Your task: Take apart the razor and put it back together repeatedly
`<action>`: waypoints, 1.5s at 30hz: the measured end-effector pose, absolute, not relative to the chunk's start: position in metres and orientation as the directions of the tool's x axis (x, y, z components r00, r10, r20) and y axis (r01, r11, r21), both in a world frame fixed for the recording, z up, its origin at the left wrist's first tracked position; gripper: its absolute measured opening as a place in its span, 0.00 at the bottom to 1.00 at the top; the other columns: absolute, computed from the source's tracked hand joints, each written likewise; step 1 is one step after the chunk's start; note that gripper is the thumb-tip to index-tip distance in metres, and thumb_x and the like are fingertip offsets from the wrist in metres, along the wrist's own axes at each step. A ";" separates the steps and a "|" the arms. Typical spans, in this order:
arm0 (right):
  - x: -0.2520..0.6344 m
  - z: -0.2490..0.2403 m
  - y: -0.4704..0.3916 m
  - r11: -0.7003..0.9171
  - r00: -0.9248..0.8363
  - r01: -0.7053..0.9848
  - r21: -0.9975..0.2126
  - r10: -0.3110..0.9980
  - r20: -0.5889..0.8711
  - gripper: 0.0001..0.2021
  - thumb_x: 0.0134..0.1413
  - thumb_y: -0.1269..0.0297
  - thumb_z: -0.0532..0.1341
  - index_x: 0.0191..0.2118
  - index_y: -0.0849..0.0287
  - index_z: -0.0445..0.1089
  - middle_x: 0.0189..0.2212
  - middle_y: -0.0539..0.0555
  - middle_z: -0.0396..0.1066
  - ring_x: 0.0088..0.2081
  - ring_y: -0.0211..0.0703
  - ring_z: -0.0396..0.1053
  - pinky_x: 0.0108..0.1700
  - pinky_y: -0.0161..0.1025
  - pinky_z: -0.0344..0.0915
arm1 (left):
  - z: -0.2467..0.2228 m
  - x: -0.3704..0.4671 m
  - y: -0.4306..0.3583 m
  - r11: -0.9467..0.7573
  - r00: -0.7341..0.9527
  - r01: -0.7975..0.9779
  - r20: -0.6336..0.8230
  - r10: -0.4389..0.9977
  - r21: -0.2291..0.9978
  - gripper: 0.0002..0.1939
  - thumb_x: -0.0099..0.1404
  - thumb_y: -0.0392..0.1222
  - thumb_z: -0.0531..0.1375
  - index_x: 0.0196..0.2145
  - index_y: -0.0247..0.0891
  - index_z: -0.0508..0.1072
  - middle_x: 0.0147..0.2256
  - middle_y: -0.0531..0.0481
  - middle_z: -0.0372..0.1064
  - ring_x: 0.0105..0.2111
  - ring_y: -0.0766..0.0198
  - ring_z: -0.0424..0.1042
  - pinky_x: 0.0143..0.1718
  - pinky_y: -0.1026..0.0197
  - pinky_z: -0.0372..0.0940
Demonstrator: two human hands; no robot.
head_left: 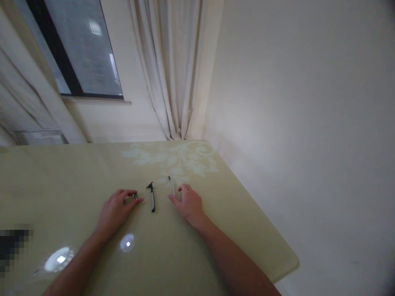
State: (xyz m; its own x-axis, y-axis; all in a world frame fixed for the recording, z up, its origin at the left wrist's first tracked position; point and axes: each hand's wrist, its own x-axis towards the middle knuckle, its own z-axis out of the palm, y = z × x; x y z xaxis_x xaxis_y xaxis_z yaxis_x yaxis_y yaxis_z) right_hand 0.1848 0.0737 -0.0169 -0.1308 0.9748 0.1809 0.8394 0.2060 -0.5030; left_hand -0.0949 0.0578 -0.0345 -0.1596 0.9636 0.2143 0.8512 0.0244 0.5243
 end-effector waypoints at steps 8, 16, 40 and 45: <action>0.179 -0.021 0.077 0.252 -0.179 0.847 -0.469 0.964 0.194 0.24 0.62 0.44 0.63 0.53 0.57 0.68 0.50 0.60 0.72 0.48 0.52 0.74 0.46 0.45 0.67 | -0.035 -0.092 0.055 -0.024 -0.129 0.853 0.255 0.958 0.521 0.28 0.62 0.62 0.59 0.49 0.39 0.79 0.47 0.42 0.75 0.43 0.49 0.74 0.49 0.51 0.67; 0.178 -0.019 0.074 0.288 -0.190 0.824 -0.488 0.952 0.242 0.21 0.63 0.48 0.63 0.52 0.57 0.69 0.49 0.59 0.72 0.47 0.51 0.73 0.46 0.44 0.68 | -0.042 -0.097 0.063 -0.028 -0.100 0.879 0.242 0.965 0.476 0.27 0.63 0.60 0.59 0.49 0.39 0.80 0.47 0.41 0.77 0.47 0.46 0.74 0.52 0.49 0.65; 0.171 -0.003 0.057 0.312 -0.204 0.159 -0.937 0.939 0.278 0.21 0.68 0.46 0.56 0.40 0.60 0.74 0.32 0.51 0.70 0.33 0.39 0.65 0.37 0.37 0.61 | -0.006 -0.006 0.019 -0.248 0.091 0.938 0.522 0.848 0.240 0.22 0.74 0.52 0.53 0.25 0.41 0.70 0.23 0.51 0.70 0.26 0.60 0.69 0.34 0.59 0.57; 0.171 0.006 0.052 0.220 -0.336 -0.121 -0.968 0.908 0.249 0.25 0.65 0.39 0.58 0.38 0.60 0.73 0.34 0.53 0.70 0.37 0.41 0.67 0.41 0.37 0.64 | -0.006 0.009 0.004 -0.476 0.210 0.829 0.625 0.752 0.294 0.16 0.71 0.50 0.59 0.27 0.42 0.74 0.24 0.51 0.71 0.28 0.60 0.69 0.38 0.59 0.59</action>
State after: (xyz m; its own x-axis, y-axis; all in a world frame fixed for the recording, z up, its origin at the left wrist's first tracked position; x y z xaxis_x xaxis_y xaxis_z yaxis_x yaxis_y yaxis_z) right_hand 0.1706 0.0515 0.0059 -0.3361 0.9084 0.2488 -0.1213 0.2202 -0.9679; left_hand 0.0092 0.0039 -0.0057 0.2100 0.7518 0.6251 0.8285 -0.4763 0.2945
